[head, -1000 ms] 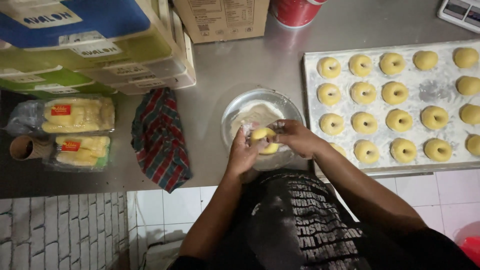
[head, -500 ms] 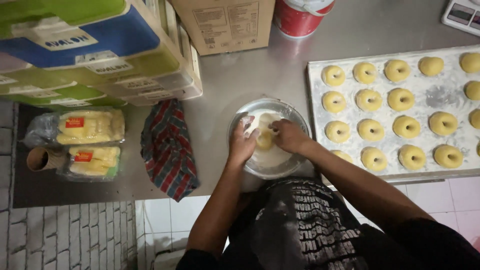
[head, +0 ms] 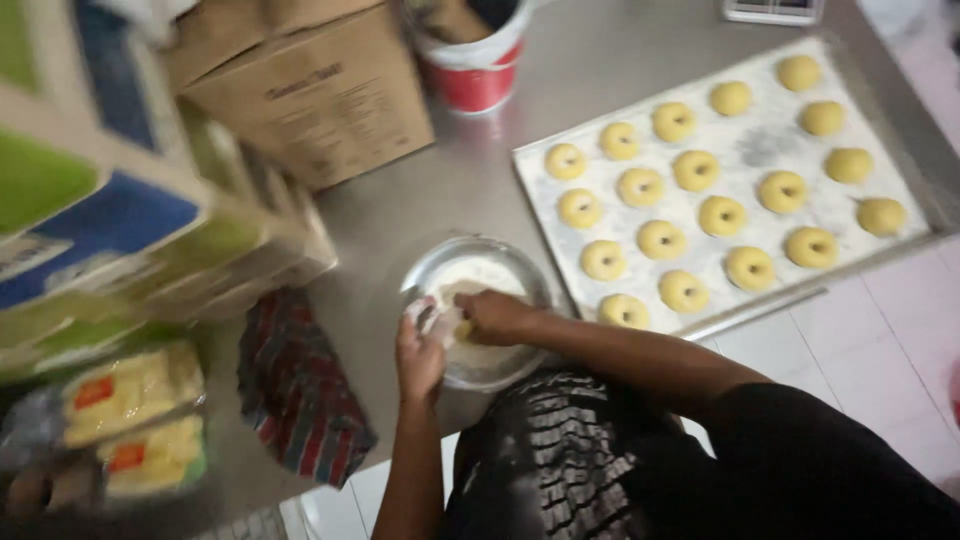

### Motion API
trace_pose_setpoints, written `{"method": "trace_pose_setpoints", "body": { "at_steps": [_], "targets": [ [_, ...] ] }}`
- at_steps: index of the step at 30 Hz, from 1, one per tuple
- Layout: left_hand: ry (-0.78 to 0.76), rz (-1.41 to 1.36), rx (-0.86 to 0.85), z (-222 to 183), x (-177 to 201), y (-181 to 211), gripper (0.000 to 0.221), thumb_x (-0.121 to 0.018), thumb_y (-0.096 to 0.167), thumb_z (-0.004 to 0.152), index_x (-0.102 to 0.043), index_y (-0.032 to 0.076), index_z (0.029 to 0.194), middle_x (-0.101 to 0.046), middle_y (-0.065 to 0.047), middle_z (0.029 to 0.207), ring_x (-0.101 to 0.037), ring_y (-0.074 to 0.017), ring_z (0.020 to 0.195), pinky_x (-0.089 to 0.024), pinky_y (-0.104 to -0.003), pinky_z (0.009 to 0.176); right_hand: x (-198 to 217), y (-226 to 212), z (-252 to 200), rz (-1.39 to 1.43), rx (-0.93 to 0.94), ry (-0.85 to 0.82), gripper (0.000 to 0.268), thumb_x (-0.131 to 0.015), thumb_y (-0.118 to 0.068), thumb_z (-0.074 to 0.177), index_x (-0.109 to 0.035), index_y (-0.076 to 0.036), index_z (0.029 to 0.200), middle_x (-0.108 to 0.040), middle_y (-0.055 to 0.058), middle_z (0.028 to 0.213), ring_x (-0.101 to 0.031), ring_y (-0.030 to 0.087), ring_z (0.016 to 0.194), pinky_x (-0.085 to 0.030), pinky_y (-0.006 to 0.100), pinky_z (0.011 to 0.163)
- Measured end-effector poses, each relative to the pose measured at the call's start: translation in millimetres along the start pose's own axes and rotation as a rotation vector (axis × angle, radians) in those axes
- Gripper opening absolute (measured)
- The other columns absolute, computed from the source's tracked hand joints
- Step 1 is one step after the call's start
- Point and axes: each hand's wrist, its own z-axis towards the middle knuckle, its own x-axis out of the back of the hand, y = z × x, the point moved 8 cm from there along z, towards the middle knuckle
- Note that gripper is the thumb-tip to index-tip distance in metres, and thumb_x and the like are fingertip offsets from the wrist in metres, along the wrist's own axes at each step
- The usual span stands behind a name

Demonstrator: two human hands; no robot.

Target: Coating individual dough balls in flour and arranging them on a baking tray.

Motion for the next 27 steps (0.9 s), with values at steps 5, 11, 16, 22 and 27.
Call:
{"method": "trace_pose_setpoints", "body": {
  "at_steps": [5,11,16,22,27],
  "targets": [
    [0.075,-0.314,0.199,38,7,-95,0.045,-0.069,0.024,0.100,-0.060,0.004,0.138,-0.060,-0.020,0.137,-0.056,-0.0294,0.130,-0.045,-0.048,0.111,15,-6,-23,0.307,-0.136,-0.085,0.077,-0.083,-0.031,0.079,-0.046,-0.015,0.144,-0.073,0.017,0.120,-0.068,0.043,0.115,-0.057,0.053,0.092],
    [-0.077,-0.642,0.489,-25,-76,-15,0.060,-0.049,0.050,0.106,-0.056,0.006,0.146,-0.057,-0.017,0.149,-0.053,-0.0346,0.139,-0.042,-0.051,0.115,113,-31,-92,1.381,-0.093,0.219,0.049,-0.090,0.002,0.071,-0.071,0.002,0.116,-0.074,0.013,0.102,-0.074,0.022,0.088,-0.063,0.034,0.077],
    [-0.182,-0.594,0.477,-8,-160,-22,0.049,-0.061,0.047,0.100,-0.059,0.022,0.142,-0.058,-0.006,0.146,-0.054,-0.0325,0.137,-0.044,-0.051,0.112,141,52,-148,1.315,-0.321,0.333,0.043,-0.079,-0.015,0.084,-0.069,0.000,0.123,-0.070,0.011,0.099,-0.069,0.021,0.085,-0.061,0.035,0.070],
    [-0.337,-0.556,0.469,-12,-332,29,0.039,-0.066,0.050,0.096,-0.062,0.030,0.128,-0.065,-0.001,0.130,-0.061,-0.0267,0.122,-0.047,-0.046,0.101,239,142,-236,1.341,-0.468,0.481,0.034,-0.070,-0.021,0.093,-0.071,-0.006,0.124,-0.067,0.004,0.086,-0.068,0.014,0.071,-0.060,0.028,0.056],
    [-0.325,-0.471,0.450,25,-480,-5,0.031,-0.069,0.051,0.095,-0.065,0.024,0.109,-0.068,-0.004,0.106,-0.066,-0.0258,0.101,-0.055,-0.041,0.079,316,244,-287,1.286,-0.522,0.523,0.027,-0.063,-0.016,0.096,-0.070,-0.008,0.121,-0.067,0.006,0.094,-0.072,0.019,0.079,-0.061,0.032,0.058]
  ]
}}
